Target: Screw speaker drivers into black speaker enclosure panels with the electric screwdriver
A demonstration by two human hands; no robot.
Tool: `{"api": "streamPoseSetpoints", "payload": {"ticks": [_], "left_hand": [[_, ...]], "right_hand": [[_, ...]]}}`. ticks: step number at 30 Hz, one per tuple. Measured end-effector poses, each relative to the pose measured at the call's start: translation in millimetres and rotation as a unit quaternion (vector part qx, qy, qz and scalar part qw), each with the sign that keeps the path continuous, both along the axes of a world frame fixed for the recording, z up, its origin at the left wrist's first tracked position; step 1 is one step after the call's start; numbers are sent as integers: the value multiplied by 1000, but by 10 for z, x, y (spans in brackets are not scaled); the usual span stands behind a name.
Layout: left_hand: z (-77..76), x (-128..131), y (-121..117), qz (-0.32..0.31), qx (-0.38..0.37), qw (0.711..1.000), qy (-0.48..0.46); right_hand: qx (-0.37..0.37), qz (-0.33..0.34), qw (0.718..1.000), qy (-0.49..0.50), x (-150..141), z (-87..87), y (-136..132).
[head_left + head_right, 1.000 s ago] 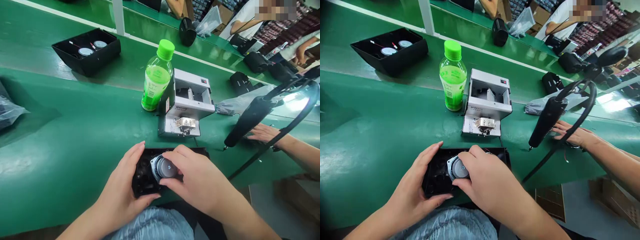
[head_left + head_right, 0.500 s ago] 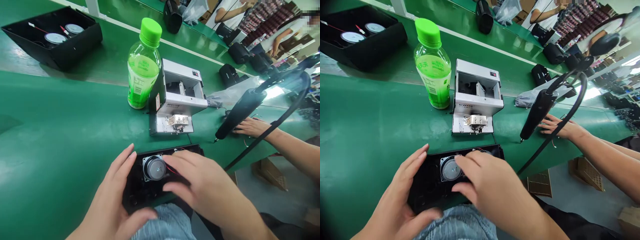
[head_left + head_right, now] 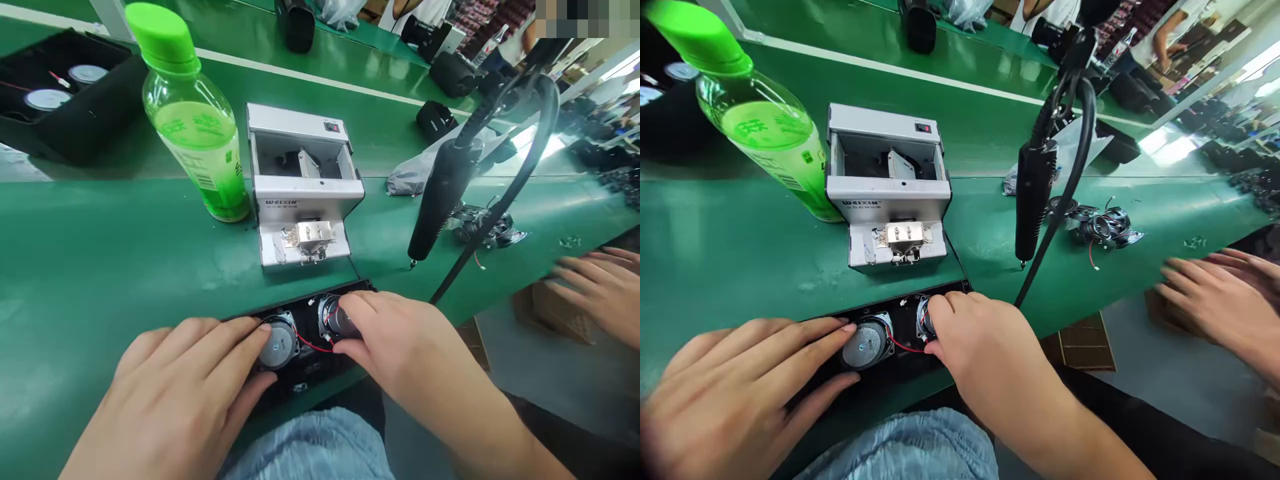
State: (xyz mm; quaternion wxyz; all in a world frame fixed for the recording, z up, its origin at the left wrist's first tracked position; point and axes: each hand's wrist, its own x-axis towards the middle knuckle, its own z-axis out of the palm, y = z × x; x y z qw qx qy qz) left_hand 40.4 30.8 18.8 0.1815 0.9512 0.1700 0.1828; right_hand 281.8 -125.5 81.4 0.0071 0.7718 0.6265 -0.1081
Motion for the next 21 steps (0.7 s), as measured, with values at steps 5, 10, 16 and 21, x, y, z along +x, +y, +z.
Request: {"api": "streamPoseSetpoints", "payload": {"ticks": [5, 10, 16, 21], "left_hand": [[44, 125, 24, -14, 84, 995, 61], [111, 153, 0, -43, 61, 994, 81], [116, 184, 13, -45, 45, 996, 69], [79, 179, 28, -46, 29, 997, 48]], "right_hand": [[-11, 23, 1000, 12, 112, -30, 70], [-22, 95, 994, 47, 163, -95, 92], [-17, 128, 990, 48, 141, -122, 145], [8, 127, 990, 55, 144, -123, 139]]}}
